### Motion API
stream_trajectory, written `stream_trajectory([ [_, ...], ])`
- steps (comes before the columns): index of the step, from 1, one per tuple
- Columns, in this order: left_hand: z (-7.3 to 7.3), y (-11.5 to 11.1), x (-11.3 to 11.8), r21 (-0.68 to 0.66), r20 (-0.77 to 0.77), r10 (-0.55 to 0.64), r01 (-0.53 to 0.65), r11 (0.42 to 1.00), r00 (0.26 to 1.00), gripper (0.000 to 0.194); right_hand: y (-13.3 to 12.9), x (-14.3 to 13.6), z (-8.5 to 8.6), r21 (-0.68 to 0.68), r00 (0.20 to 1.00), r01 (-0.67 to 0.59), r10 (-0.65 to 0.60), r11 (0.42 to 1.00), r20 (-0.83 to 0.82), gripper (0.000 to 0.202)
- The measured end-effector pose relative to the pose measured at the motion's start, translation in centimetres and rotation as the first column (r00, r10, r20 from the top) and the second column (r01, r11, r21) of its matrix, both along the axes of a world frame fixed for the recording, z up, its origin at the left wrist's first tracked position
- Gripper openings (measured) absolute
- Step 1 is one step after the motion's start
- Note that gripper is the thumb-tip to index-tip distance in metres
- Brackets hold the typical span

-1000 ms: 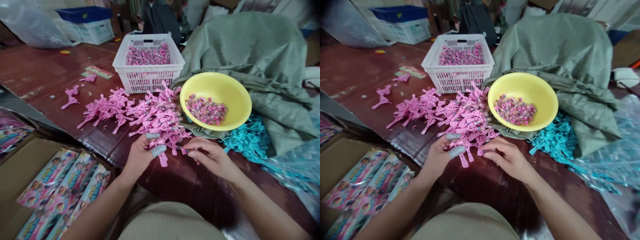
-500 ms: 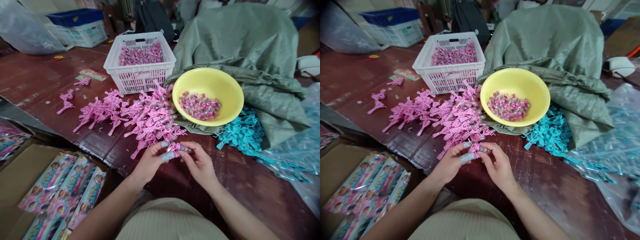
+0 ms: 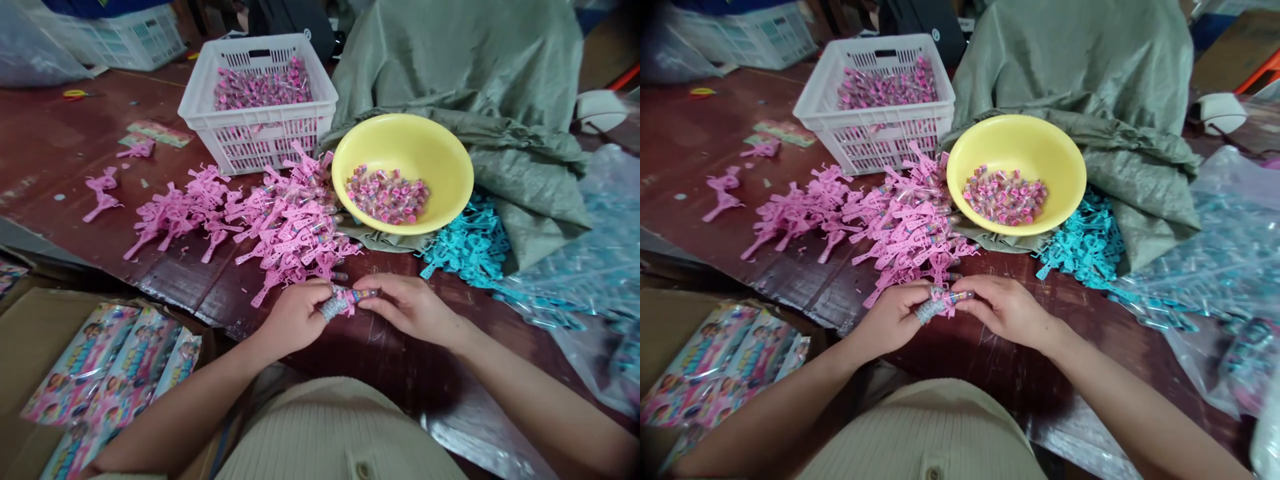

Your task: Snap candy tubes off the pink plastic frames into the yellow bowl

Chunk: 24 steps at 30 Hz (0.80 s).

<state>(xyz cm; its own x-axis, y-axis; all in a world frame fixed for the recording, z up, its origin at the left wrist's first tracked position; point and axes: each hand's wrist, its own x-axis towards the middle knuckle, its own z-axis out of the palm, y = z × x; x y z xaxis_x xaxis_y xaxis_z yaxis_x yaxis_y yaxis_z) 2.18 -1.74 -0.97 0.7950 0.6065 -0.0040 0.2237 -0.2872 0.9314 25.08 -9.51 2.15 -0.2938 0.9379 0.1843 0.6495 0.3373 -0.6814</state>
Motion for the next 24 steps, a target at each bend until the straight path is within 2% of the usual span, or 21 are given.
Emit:
stream_trajectory([
  [3,-0.6,-0.6,0.0,0.259,-0.004,0.030,-0.028,0.965,1.000,0.025,0.0,-0.5,-0.2,-0.062,1.000,0.013,-0.013,0.998,-0.001,0.023],
  [5,-1.3,-0.8,0.0,0.410,0.000,0.043,-0.039,0.911,0.999,0.030,-0.2,-1.0,-0.4,-0.230,0.994,0.075,-0.092,0.970,-0.065,0.021],
  [7,-1.9,-0.6,0.1,0.519,-0.010,0.042,-0.031,0.854,0.999,0.033,-0.1,-1.3,-0.5,-0.435,0.979,0.121,-0.180,0.892,-0.095,0.030],
  [9,-2.1,-0.1,0.2,0.528,-0.032,0.040,-0.017,0.849,0.999,0.036,0.6,-0.8,-0.2,-0.560,0.977,0.124,-0.201,0.819,-0.077,0.039],
  [10,-2.1,0.3,0.1,0.483,-0.037,0.044,-0.020,0.875,0.998,0.036,1.3,-0.1,0.0,-0.554,0.978,0.135,-0.199,0.821,-0.056,0.041],
  [11,-2.0,0.7,0.1,0.410,-0.035,0.053,-0.034,0.911,0.998,0.033,2.3,0.9,0.3,-0.501,0.976,0.178,-0.215,0.847,-0.016,0.041],
  [13,-1.7,1.6,0.0,0.197,-0.009,0.094,-0.091,0.976,0.996,0.019,5.1,3.8,1.0,-0.293,0.927,0.367,-0.321,0.883,0.196,0.044],
  [14,-1.6,1.9,0.1,0.073,0.011,0.125,-0.125,0.989,0.992,0.017,6.9,5.5,1.2,-0.157,0.853,0.468,-0.398,0.870,0.338,0.046],
  [15,-1.5,2.1,0.2,-0.049,0.031,0.153,-0.151,0.987,0.988,0.017,8.8,7.3,1.2,-0.049,0.730,0.544,-0.443,0.838,0.521,0.045],
  [16,-1.5,2.3,0.4,-0.158,0.053,0.176,-0.166,0.973,0.983,0.016,10.6,8.9,1.1,-0.028,0.625,0.540,-0.378,0.841,0.683,0.043],
  [18,-1.6,2.3,1.1,-0.306,0.098,0.226,-0.187,0.934,0.969,0.020,14.0,11.3,0.3,-0.084,0.581,0.496,-0.258,0.864,0.772,0.032],
  [21,-2.1,2.2,2.1,-0.392,0.124,0.326,-0.255,0.884,0.937,0.030,16.7,12.7,-1.0,-0.194,0.613,0.400,-0.104,0.896,0.783,0.022],
  [24,-2.5,2.2,1.9,-0.473,0.110,0.398,-0.304,0.827,0.911,0.031,16.1,12.6,-1.2,-0.204,0.636,0.335,-0.061,0.920,0.769,0.022],
])
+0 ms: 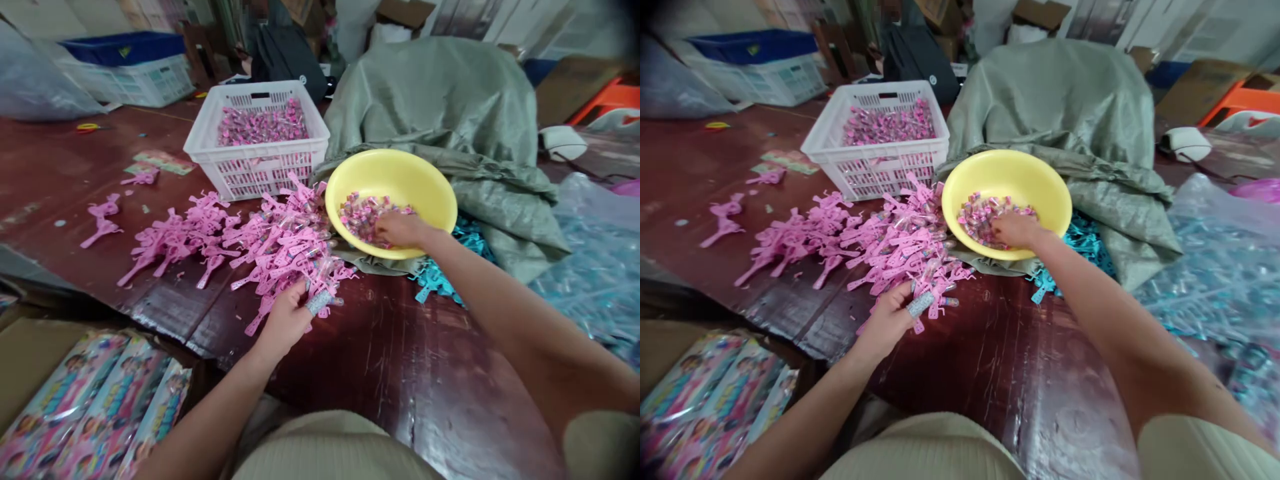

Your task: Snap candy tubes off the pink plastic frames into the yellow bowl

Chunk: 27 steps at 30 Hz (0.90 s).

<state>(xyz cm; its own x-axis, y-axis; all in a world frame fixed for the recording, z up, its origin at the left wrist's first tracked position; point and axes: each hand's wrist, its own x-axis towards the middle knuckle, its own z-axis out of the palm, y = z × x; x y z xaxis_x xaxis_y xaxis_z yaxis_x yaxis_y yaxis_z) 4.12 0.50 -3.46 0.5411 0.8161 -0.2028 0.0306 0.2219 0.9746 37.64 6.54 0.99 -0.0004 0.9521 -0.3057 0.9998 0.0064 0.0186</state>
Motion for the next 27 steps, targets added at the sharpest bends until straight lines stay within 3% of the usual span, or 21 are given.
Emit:
stream_trajectory([
  [5,0.2,0.0,-0.6,-0.061,0.005,-0.049,0.049,0.997,0.999,0.036,-2.2,0.2,0.0,-0.003,0.998,-0.004,0.004,1.000,-0.067,0.035],
  [10,0.7,-0.8,0.4,-0.028,-0.004,-0.093,0.093,0.995,0.996,0.035,0.2,1.1,-1.9,-0.107,0.997,0.069,-0.072,0.992,-0.025,0.036],
  [14,0.2,-0.8,-0.9,-0.051,-0.023,-0.068,0.066,0.996,0.997,0.032,0.2,0.7,-0.5,-0.044,0.998,0.056,-0.058,0.997,-0.040,0.033],
  [17,-0.1,-0.8,-2.2,-0.106,0.008,-0.047,0.048,0.993,0.999,0.030,-3.4,-2.0,2.1,0.131,0.975,-0.038,0.065,0.991,-0.214,0.037],
  [19,0.2,-1.0,-2.3,-0.144,0.074,-0.042,0.053,0.988,0.996,0.032,-7.1,-4.8,3.4,0.239,0.847,-0.127,0.231,0.963,-0.478,0.032],
  [21,0.6,-1.3,-1.7,-0.171,0.116,-0.038,0.057,0.984,0.993,0.035,-10.7,-7.8,3.9,0.242,0.728,-0.166,0.285,0.956,-0.624,0.029],
  [24,1.1,-2.0,-0.8,-0.173,0.120,-0.059,0.079,0.982,0.991,0.033,-14.1,-10.9,3.5,0.275,0.691,-0.175,0.317,0.945,-0.650,0.031],
  [27,1.1,-2.3,-0.6,-0.117,0.124,-0.098,0.113,0.987,0.987,0.030,-15.2,-11.6,3.0,0.309,0.684,-0.167,0.336,0.936,-0.647,0.032],
])
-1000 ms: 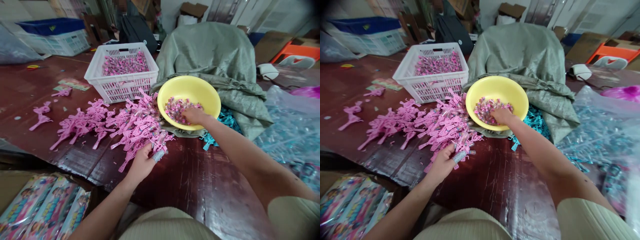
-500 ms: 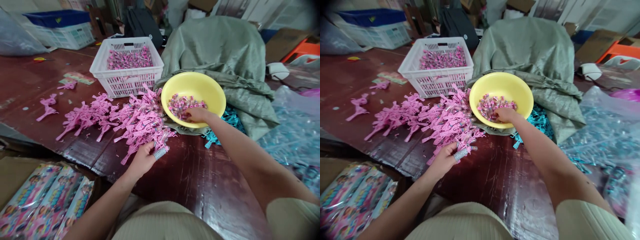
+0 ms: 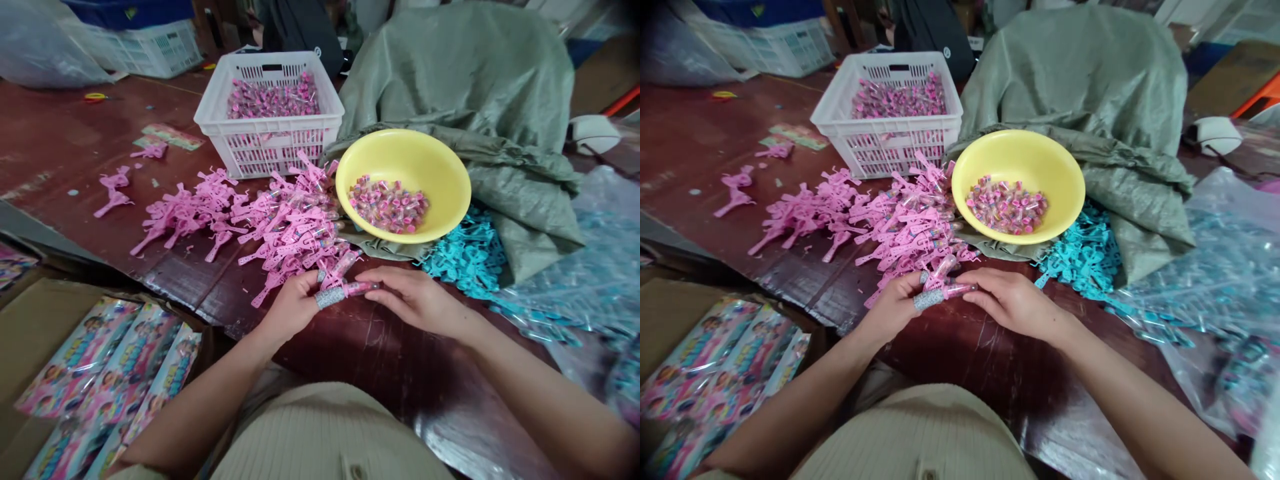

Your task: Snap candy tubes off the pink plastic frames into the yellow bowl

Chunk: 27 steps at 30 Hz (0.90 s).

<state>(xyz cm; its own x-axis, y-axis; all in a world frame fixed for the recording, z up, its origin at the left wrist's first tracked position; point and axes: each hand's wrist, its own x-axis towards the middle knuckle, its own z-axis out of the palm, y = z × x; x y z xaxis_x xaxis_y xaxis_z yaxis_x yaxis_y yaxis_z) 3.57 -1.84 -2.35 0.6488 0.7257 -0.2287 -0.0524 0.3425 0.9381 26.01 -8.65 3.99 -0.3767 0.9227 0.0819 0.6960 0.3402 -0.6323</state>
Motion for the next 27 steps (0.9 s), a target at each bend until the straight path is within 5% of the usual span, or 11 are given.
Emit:
stream_trajectory([
  [6,0.1,0.2,-0.8,0.207,-0.020,-0.055,0.058,0.977,0.998,0.028,-0.4,-0.3,-0.2,0.061,1.000,0.001,0.001,0.998,-0.022,0.031],
  [9,0.6,0.3,-1.1,0.400,-0.083,-0.053,0.082,0.913,0.995,0.024,-1.1,-1.2,-0.6,-0.044,0.987,0.081,-0.086,0.996,-0.133,0.029],
  [11,0.9,0.2,-1.4,0.627,-0.161,0.003,0.100,0.772,0.987,0.022,-1.5,-1.8,-0.8,-0.250,0.947,0.141,-0.204,0.958,-0.247,0.028],
  [15,1.0,1.4,-2.0,0.974,-0.139,0.145,0.109,0.199,0.980,0.016,-1.0,-2.5,-0.7,-0.674,0.832,0.162,-0.467,0.721,-0.300,0.057],
  [16,1.0,2.2,-2.0,0.987,-0.139,0.172,0.121,0.107,0.975,0.017,-0.3,-2.2,-0.6,-0.697,0.822,0.178,-0.494,0.695,-0.282,0.064],
  [17,1.1,3.3,-2.0,0.987,-0.154,0.220,0.140,0.078,0.963,0.019,0.6,-1.5,-0.4,-0.675,0.823,0.222,-0.507,0.704,-0.258,0.068],
  [19,1.5,6.0,-1.4,0.967,-0.225,0.366,0.159,0.201,0.903,0.028,3.0,0.9,-0.2,-0.467,0.857,0.386,-0.497,0.795,-0.137,0.068],
  [21,2.1,9.1,-0.5,0.908,-0.327,0.508,0.115,0.404,0.797,0.046,6.1,4.5,-0.6,-0.068,0.861,0.507,-0.499,0.859,0.102,0.058],
  [22,2.3,10.6,-0.1,0.880,-0.374,0.543,0.102,0.465,0.752,0.054,7.8,6.5,-1.3,0.133,0.828,0.469,-0.487,0.873,0.279,0.055],
  [27,2.1,15.8,-1.6,0.864,-0.495,0.676,0.229,0.448,0.545,0.063,15.5,14.8,-8.0,0.095,0.900,0.166,-0.191,0.981,0.393,0.043],
])
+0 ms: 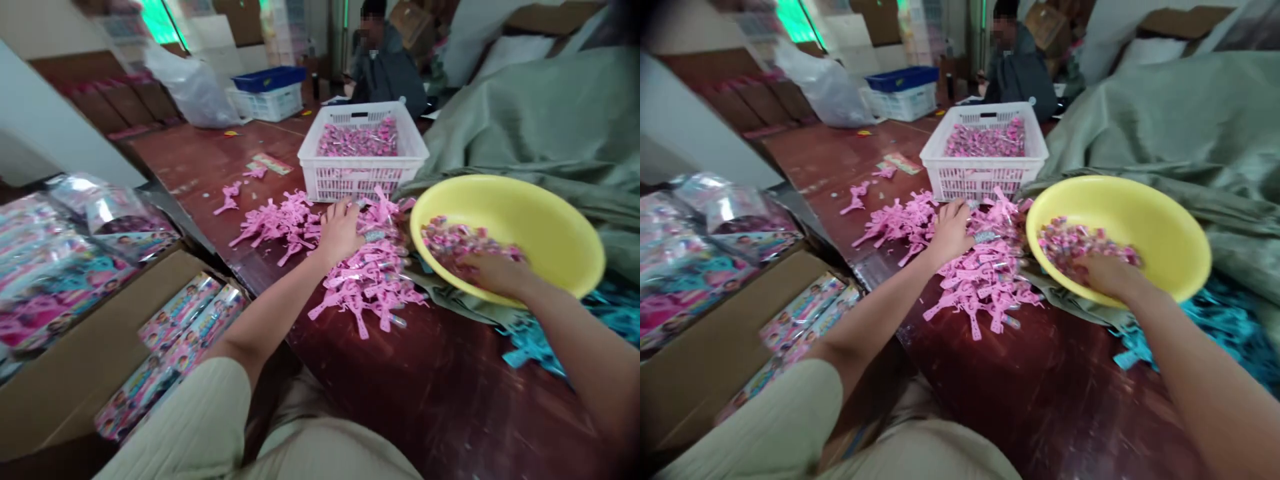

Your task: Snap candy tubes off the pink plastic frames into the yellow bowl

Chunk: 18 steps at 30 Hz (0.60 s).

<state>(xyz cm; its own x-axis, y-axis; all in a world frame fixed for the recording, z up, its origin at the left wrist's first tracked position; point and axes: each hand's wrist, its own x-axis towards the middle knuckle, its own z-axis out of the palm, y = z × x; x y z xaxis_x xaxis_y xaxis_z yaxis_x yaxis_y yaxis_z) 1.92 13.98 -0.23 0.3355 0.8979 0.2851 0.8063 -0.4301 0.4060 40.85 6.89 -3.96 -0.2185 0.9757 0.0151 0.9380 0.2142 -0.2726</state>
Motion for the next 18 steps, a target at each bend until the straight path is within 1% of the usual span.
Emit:
stream_trajectory([
  [2,-1.0,0.6,-2.8,0.016,-0.024,0.132,-0.132,0.991,0.991,0.050,1.3,2.3,-2.6,-0.049,0.999,-0.042,0.044,0.998,0.022,0.037],
  [3,-1.7,0.6,-4.5,-0.003,-0.072,0.217,-0.218,0.976,0.973,0.044,1.4,3.2,-3.5,-0.066,0.998,-0.044,0.047,0.997,0.040,0.035],
  [4,-2.5,0.6,-6.2,-0.042,-0.141,0.297,-0.305,0.951,0.945,0.041,1.4,3.8,-4.0,-0.072,0.997,-0.039,0.044,0.997,0.060,0.034],
  [5,-3.5,0.6,-8.0,-0.095,-0.224,0.356,-0.384,0.918,0.907,0.040,1.2,4.0,-4.1,-0.064,0.996,-0.019,0.024,0.998,0.083,0.034],
  [6,-4.5,0.5,-9.5,-0.150,-0.289,0.383,-0.437,0.887,0.877,0.041,0.8,3.7,-3.9,-0.038,0.995,0.018,-0.015,0.999,0.098,0.035],
  [8,-6.5,0.3,-11.8,-0.242,-0.365,0.363,-0.463,0.852,0.858,0.044,0.0,2.1,-2.3,0.037,0.989,0.129,-0.132,0.991,0.067,0.041],
  [10,-7.7,-0.1,-12.9,-0.281,-0.378,0.319,-0.436,0.855,0.869,0.042,-1.2,-0.8,0.1,0.074,0.972,0.230,-0.227,0.970,-0.055,0.051],
  [11,-7.9,-0.5,-13.1,-0.281,-0.374,0.308,-0.424,0.861,0.875,0.041,-2.0,-2.4,1.4,0.073,0.963,0.247,-0.236,0.966,-0.131,0.057],
  [12,-7.8,-1.0,-13.3,-0.271,-0.364,0.305,-0.414,0.869,0.880,0.041,-2.9,-4.1,2.7,0.060,0.958,0.228,-0.213,0.972,-0.191,0.061],
  [13,-7.4,-1.5,-13.3,-0.253,-0.355,0.305,-0.405,0.879,0.883,0.041,-3.9,-5.8,3.9,0.059,0.955,0.209,-0.191,0.976,-0.226,0.061],
  [15,-6.2,-3.0,-13.2,-0.229,-0.288,0.280,-0.350,0.908,0.916,0.037,-6.1,-9.0,5.7,0.054,0.944,0.173,-0.150,0.983,-0.295,0.051],
  [16,-5.5,-3.9,-13.0,-0.245,-0.203,0.229,-0.276,0.929,0.952,0.032,-7.1,-10.4,6.3,0.049,0.932,0.157,-0.131,0.986,-0.339,0.043],
  [17,-4.7,-4.9,-12.6,-0.277,-0.081,0.147,-0.164,0.947,0.986,0.027,-8.0,-11.8,6.7,0.033,0.913,0.130,-0.107,0.991,-0.394,0.037],
  [18,-4.0,-6.1,-11.9,-0.312,0.071,0.049,-0.024,0.950,0.996,0.021,-8.7,-13.2,6.9,0.019,0.889,0.094,-0.076,0.995,-0.452,0.031],
])
